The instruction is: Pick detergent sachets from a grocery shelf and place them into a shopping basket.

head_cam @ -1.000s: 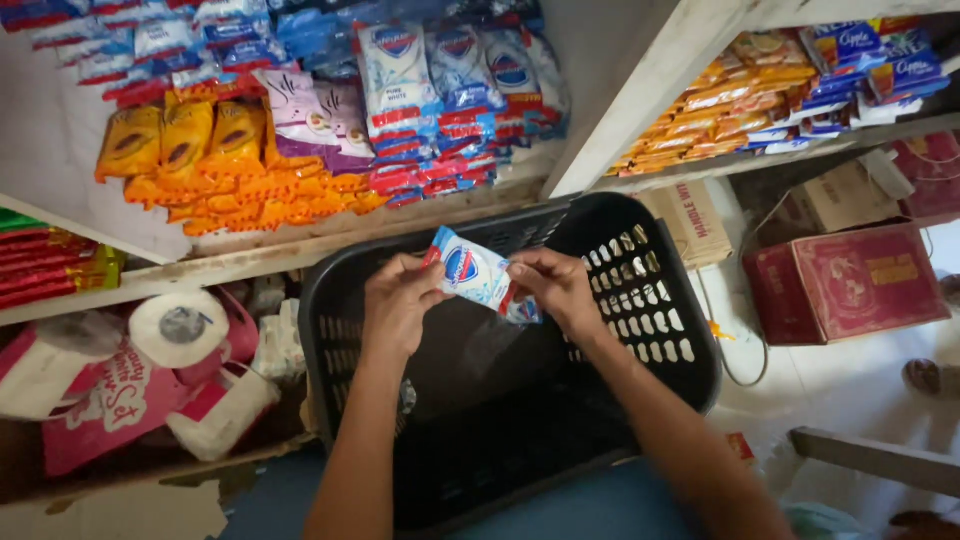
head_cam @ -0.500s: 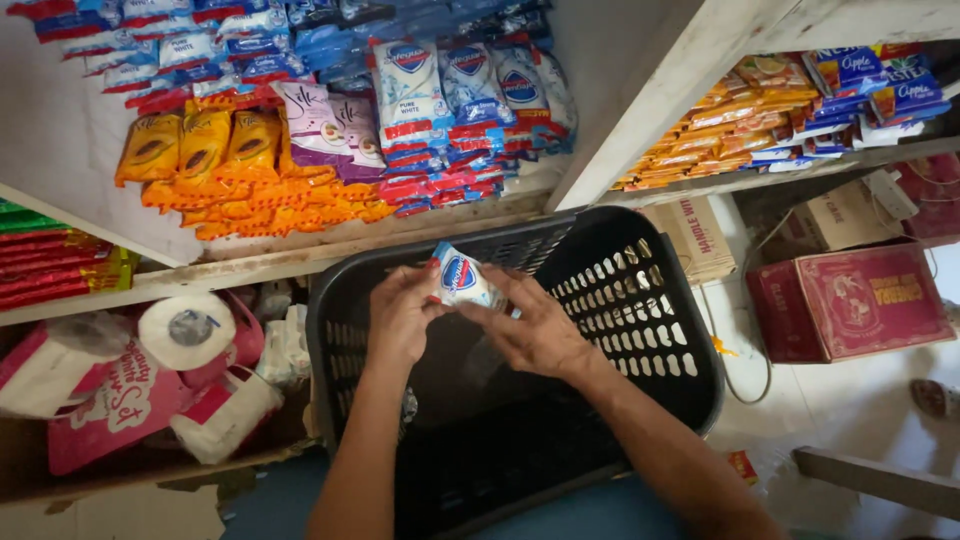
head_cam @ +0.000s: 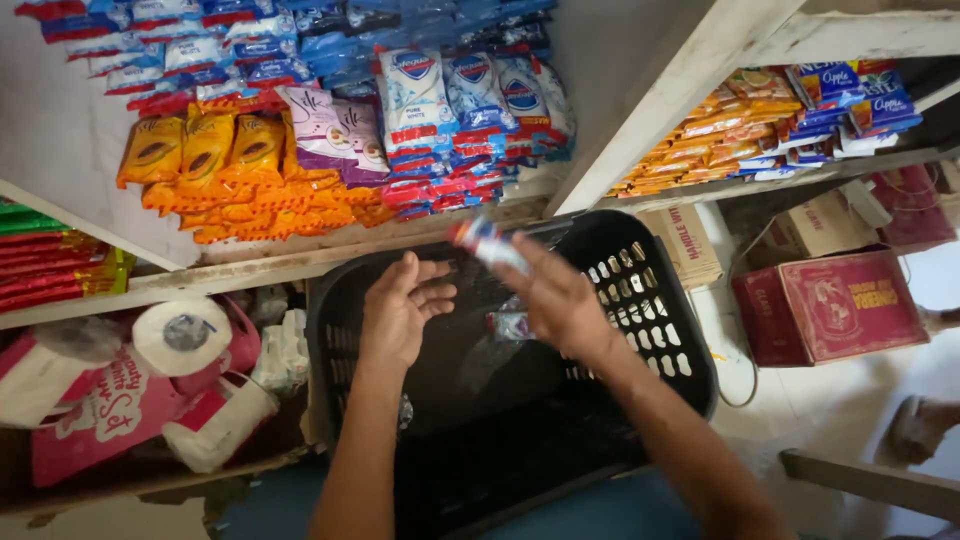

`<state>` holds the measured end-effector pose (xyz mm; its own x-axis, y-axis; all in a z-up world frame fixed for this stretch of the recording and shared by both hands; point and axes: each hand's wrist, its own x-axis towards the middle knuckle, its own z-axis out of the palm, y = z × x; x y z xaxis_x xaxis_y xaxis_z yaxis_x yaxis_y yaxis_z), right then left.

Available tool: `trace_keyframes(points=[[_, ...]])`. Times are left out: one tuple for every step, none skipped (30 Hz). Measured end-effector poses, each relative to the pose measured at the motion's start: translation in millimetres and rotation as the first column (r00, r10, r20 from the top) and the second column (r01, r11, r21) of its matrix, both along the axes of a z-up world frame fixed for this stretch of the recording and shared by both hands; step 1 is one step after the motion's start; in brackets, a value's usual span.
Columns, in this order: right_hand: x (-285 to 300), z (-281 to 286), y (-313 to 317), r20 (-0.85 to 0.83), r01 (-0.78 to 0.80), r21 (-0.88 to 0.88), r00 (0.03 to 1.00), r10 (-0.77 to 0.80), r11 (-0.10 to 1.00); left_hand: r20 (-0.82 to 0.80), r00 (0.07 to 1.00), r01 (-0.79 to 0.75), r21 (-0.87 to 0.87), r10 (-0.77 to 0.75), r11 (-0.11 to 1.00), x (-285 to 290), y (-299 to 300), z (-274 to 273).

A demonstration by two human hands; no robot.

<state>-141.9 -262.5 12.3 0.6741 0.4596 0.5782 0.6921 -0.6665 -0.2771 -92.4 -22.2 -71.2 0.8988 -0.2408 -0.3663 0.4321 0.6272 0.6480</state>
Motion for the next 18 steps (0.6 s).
trace_keyframes(points=[[10, 13, 0, 0.0, -0.004, -0.005, 1.0, 0.004, 1.0, 0.0, 1.0, -0.004, -0.005, 0.004, 1.0, -1, 0, 0], [21, 25, 0, 0.051, 0.087, 0.011, 0.995, -0.088, 0.996, -0.007, 1.0, -0.015, 0.015, 0.015, 1.0, -1, 0, 0], [32, 38, 0, 0.103, 0.177, 0.033, 0.978, -0.179, 0.984, -0.012, 1.0, -0.025, 0.034, 0.026, 0.999, 0, 0, 1], [48, 42, -1, 0.106, 0.173, 0.03, 0.979, -0.175, 0.984, -0.01, 1.0, -0.029, 0.03, 0.029, 0.999, -1, 0, 4], [63, 45, -2, 0.097, 0.249, 0.099, 0.961, -0.258, 0.964, 0.005, 1.0, -0.02, 0.032, 0.019, 0.999, -2, 0, 6], [78, 48, -3, 0.082, 0.322, 0.166, 0.937, -0.339, 0.932, 0.02, 1.0, -0.01, 0.033, 0.01, 0.999, -3, 0, 8], [94, 49, -4, 0.083, 0.32, 0.165, 0.938, -0.337, 0.933, 0.021, 1.0, -0.012, 0.032, 0.012, 0.999, -3, 0, 10], [109, 50, -6, 0.133, 0.33, 0.172, 0.926, -0.354, 0.928, 0.009, 1.0, -0.01, 0.051, 0.01, 0.999, -3, 1, 13], [126, 50, -7, 0.181, 0.338, 0.181, 0.912, -0.369, 0.924, -0.002, 1.0, -0.008, 0.072, 0.008, 0.997, -2, 2, 15], [136, 50, -8, 0.181, 0.336, 0.182, 0.912, -0.367, 0.924, -0.002, 1.0, -0.011, 0.072, 0.011, 0.997, -2, 2, 14], [147, 49, -9, 0.078, 0.42, 0.159, 0.897, -0.436, 0.893, 0.0, 1.0, -0.021, 0.068, 0.021, 0.997, -3, 2, 13], [157, 49, -10, -0.024, 0.498, 0.126, 0.866, -0.499, 0.858, 0.002, 1.0, -0.031, 0.063, 0.031, 0.998, -3, 1, 12], [161, 48, -9, -0.024, 0.497, 0.124, 0.867, -0.498, 0.859, 0.001, 0.999, -0.033, 0.062, 0.033, 0.998, -4, 2, 14], [164, 48, -8, 0.001, 0.481, 0.116, 0.875, -0.484, 0.869, 0.01, 1.0, -0.021, 0.059, 0.021, 0.998, -5, 2, 16], [167, 48, -8, 0.027, 0.467, 0.106, 0.881, -0.472, 0.878, 0.019, 1.0, -0.007, 0.055, 0.006, 0.998, -5, 1, 18], [170, 47, -6, 0.029, 0.469, 0.103, 0.88, -0.474, 0.877, 0.019, 1.0, -0.005, 0.052, 0.004, 0.999, -6, 1, 21], [172, 46, -5, 0.011, 0.471, 0.098, 0.88, -0.475, 0.876, 0.049, 0.999, 0.003, 0.063, -0.006, 0.998, -6, 1, 24], [175, 45, -4, -0.006, 0.474, 0.093, 0.88, -0.475, 0.876, 0.079, 0.997, 0.01, 0.074, -0.016, 0.997, -6, 0, 27]])
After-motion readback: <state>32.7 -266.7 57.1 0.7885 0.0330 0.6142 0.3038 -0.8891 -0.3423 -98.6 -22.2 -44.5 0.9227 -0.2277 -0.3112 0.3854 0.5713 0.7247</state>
